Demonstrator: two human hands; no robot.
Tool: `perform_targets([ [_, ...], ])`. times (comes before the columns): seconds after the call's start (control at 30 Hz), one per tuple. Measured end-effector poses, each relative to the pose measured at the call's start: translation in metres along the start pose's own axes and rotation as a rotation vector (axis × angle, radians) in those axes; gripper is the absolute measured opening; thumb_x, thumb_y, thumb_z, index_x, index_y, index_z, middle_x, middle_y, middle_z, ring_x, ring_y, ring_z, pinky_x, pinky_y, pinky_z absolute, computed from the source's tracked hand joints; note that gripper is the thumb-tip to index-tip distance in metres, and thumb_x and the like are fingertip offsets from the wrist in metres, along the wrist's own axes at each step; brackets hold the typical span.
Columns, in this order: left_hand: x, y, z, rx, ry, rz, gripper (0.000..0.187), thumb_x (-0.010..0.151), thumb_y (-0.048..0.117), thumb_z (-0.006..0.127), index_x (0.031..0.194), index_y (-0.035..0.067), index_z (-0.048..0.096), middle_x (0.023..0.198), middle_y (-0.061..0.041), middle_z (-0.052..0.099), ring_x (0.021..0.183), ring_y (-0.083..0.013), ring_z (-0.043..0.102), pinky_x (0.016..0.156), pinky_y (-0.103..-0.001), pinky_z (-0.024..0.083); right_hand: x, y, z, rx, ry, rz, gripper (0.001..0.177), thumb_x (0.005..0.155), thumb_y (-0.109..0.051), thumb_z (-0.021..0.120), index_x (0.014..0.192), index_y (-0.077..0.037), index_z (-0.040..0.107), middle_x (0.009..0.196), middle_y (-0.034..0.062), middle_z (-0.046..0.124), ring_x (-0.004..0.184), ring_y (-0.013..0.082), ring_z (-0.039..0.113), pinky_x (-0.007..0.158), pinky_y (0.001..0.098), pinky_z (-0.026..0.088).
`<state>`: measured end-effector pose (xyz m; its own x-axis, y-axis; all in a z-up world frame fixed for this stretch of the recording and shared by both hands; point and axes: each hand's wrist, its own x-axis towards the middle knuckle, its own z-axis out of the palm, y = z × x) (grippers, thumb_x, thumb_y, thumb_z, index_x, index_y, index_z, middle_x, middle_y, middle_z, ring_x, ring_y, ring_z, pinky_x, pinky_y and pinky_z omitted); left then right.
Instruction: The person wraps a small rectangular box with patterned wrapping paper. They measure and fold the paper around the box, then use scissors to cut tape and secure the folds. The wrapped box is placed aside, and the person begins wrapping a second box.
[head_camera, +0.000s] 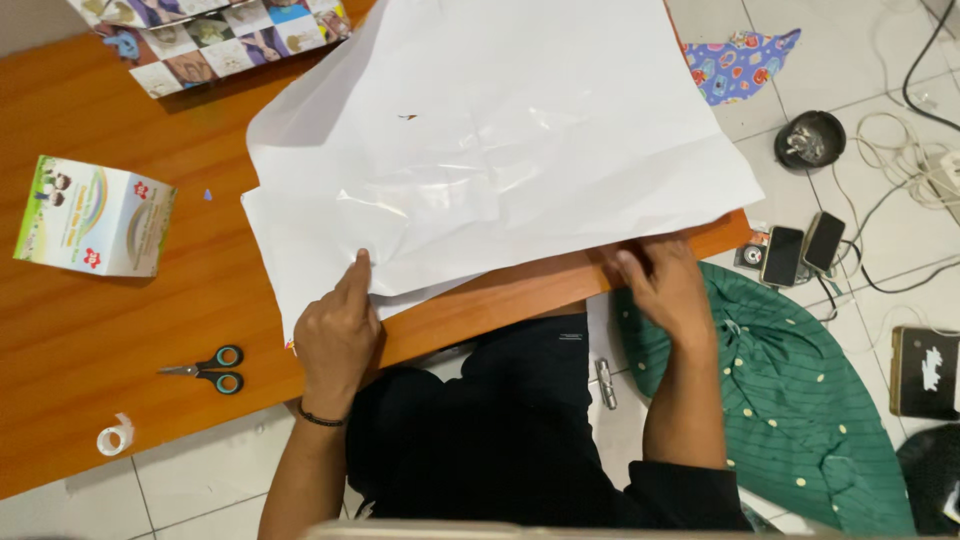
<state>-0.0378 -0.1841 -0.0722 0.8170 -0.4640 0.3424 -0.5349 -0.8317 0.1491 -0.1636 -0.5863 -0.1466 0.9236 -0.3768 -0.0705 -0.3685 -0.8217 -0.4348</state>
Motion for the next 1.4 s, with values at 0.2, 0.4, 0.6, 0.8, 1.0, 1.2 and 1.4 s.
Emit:
perform_targets([
  [0.2, 0.016, 0.014, -0.010, 0.027, 0.048, 0.030, 0.044, 0.086, -0.007, 0.065, 0.129, 0.003, 0.069, 0.122, -0.012, 0.076, 0.076, -0.0247, 0.070, 0.063, -0.034, 0.053, -0.027, -0.042, -0.029, 0.202, 0.400, -0.236, 0.037, 0.090, -0.007, 0.070, 0.126, 0.000, 0.068, 0.135, 0.0198, 0.065, 0.121, 0.0384, 0.059, 0.101, 0.0430, 0.048],
  [0.4, 0.015, 0.031, 0.006, 0.028, -0.038, 0.265, 0.051, 0.080, -0.003, 0.064, 0.131, 0.003, 0.066, 0.140, -0.021, 0.063, 0.129, -0.0370, 0.060, 0.106, -0.047, 0.048, -0.032, -0.032, -0.018, 0.066, 0.329, -0.279, 0.035, 0.092, -0.002, 0.067, 0.126, -0.006, 0.073, 0.143, 0.0115, 0.064, 0.138, 0.0355, 0.054, 0.112, 0.0468, 0.041],
  [0.6, 0.007, 0.052, 0.046, -0.079, -0.074, 0.428, 0.038, 0.092, 0.009, 0.066, 0.129, 0.003, 0.067, 0.136, -0.017, 0.065, 0.126, -0.0326, 0.060, 0.110, -0.049, 0.046, -0.034, -0.020, 0.004, 0.141, 0.406, -0.215, 0.025, 0.095, -0.009, 0.070, 0.119, -0.006, 0.072, 0.129, 0.0155, 0.067, 0.126, 0.0360, 0.058, 0.107, 0.0464, 0.041],
  [0.8, -0.005, 0.057, 0.061, -0.204, -0.062, 0.424, 0.031, 0.095, 0.009, 0.066, 0.125, 0.003, 0.070, 0.130, -0.013, 0.068, 0.122, -0.0307, 0.062, 0.106, -0.046, 0.049, 0.005, -0.024, 0.001, 0.961, 0.424, 0.282, 0.039, 0.098, -0.018, 0.065, 0.131, -0.004, 0.048, 0.112, 0.0135, 0.067, 0.097, 0.0175, 0.066, 0.081, 0.0304, 0.054],
  [1.0, -0.012, 0.067, 0.062, -0.246, -0.051, 0.400, 0.033, 0.089, 0.006, 0.065, 0.121, 0.003, 0.071, 0.129, -0.014, 0.069, 0.120, -0.0338, 0.064, 0.101, -0.043, 0.051, 0.043, -0.087, -0.021, 0.949, 0.633, 0.065, 0.018, 0.104, -0.008, 0.066, 0.119, 0.003, 0.067, 0.105, 0.0128, 0.073, 0.089, 0.0142, 0.065, 0.080, 0.0297, 0.055],
  [1.2, -0.016, 0.057, 0.063, -0.287, -0.009, 0.439, 0.031, 0.084, 0.008, 0.070, 0.114, -0.001, 0.073, 0.119, -0.014, 0.071, 0.113, -0.0304, 0.066, 0.097, -0.042, 0.054, -0.006, -0.178, -0.009, 0.335, 0.422, -0.711, 0.040, 0.083, 0.001, 0.067, 0.122, -0.007, 0.070, 0.120, 0.0080, 0.075, 0.127, 0.0317, 0.066, 0.121, 0.0638, 0.034],
  [1.4, -0.052, 0.032, 0.043, -0.407, 0.185, 0.569, 0.030, 0.085, 0.011, 0.085, 0.109, 0.007, 0.067, 0.109, -0.008, 0.069, 0.101, -0.0255, 0.067, 0.089, -0.039, 0.054, -0.020, -0.206, 0.016, 0.214, 0.116, -0.946, 0.040, 0.090, -0.011, 0.070, 0.130, -0.010, 0.066, 0.134, 0.0056, 0.067, 0.135, 0.0261, 0.057, 0.122, 0.0649, 0.026],
])
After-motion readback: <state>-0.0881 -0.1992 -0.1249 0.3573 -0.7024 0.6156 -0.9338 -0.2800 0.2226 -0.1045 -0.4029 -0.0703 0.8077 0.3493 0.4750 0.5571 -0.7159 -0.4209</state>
